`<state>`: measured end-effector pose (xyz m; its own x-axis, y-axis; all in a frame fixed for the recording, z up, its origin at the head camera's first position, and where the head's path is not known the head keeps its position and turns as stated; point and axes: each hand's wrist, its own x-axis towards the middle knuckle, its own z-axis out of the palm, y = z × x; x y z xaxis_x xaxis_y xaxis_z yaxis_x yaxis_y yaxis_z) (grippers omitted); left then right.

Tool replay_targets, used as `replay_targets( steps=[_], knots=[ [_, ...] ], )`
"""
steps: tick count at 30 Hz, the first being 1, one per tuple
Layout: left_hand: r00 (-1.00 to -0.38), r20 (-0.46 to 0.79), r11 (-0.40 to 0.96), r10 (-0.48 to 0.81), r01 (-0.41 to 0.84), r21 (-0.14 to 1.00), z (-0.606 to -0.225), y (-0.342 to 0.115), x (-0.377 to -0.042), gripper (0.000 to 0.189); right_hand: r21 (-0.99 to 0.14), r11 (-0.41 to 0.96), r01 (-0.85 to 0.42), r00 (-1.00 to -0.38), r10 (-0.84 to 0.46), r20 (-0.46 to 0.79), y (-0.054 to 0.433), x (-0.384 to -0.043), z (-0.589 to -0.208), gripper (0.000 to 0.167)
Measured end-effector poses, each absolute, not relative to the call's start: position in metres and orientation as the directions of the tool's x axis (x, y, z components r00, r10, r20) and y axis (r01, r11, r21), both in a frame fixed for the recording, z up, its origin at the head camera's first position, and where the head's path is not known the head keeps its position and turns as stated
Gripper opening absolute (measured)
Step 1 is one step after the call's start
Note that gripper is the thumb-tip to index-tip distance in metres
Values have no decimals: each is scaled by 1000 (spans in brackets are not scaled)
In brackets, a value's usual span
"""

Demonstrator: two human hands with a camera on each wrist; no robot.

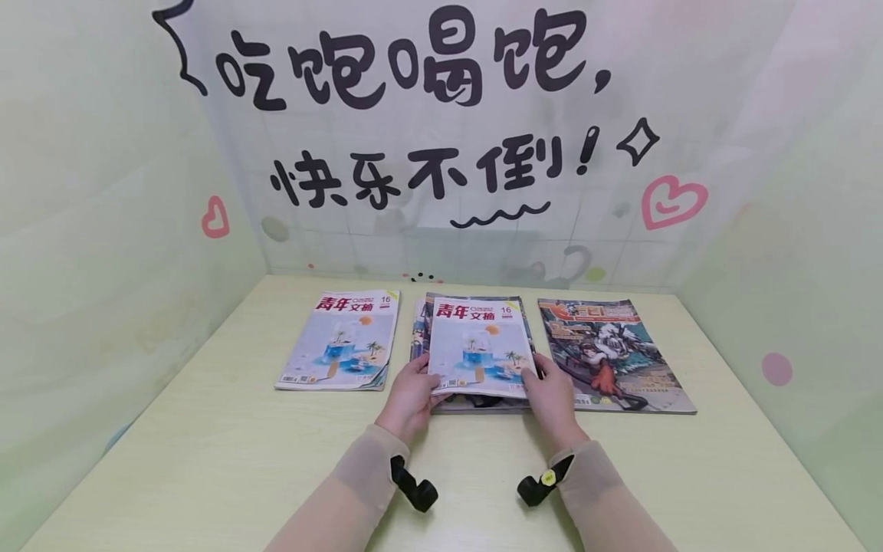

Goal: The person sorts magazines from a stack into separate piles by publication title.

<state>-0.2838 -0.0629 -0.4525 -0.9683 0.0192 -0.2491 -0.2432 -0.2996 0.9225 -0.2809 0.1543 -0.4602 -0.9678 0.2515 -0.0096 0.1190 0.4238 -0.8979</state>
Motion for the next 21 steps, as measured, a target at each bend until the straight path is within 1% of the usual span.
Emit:
replay_targets(
  steps=[4,9,15,21],
  knots=[
    [-966,-258,-329,21,-251,910,-452,-62,-283,60,-916,374,144,-963,266,-43,154,-281,-459,50],
    [-969,-244,-295,38,-244,924,-452,-63,-281,60,-902,401,161,-957,286,-43,155,-281,-455,51],
    [-970,-238,-250,39,-240,938,-450,-65,-281,59,-921,367,131,-968,248,-38,157,-281,-448,52],
    [-970,-238,-207,48,-243,948,-449,-67,-281,59,-920,359,161,-973,215,-86,160,-282,-447,52]
  ],
)
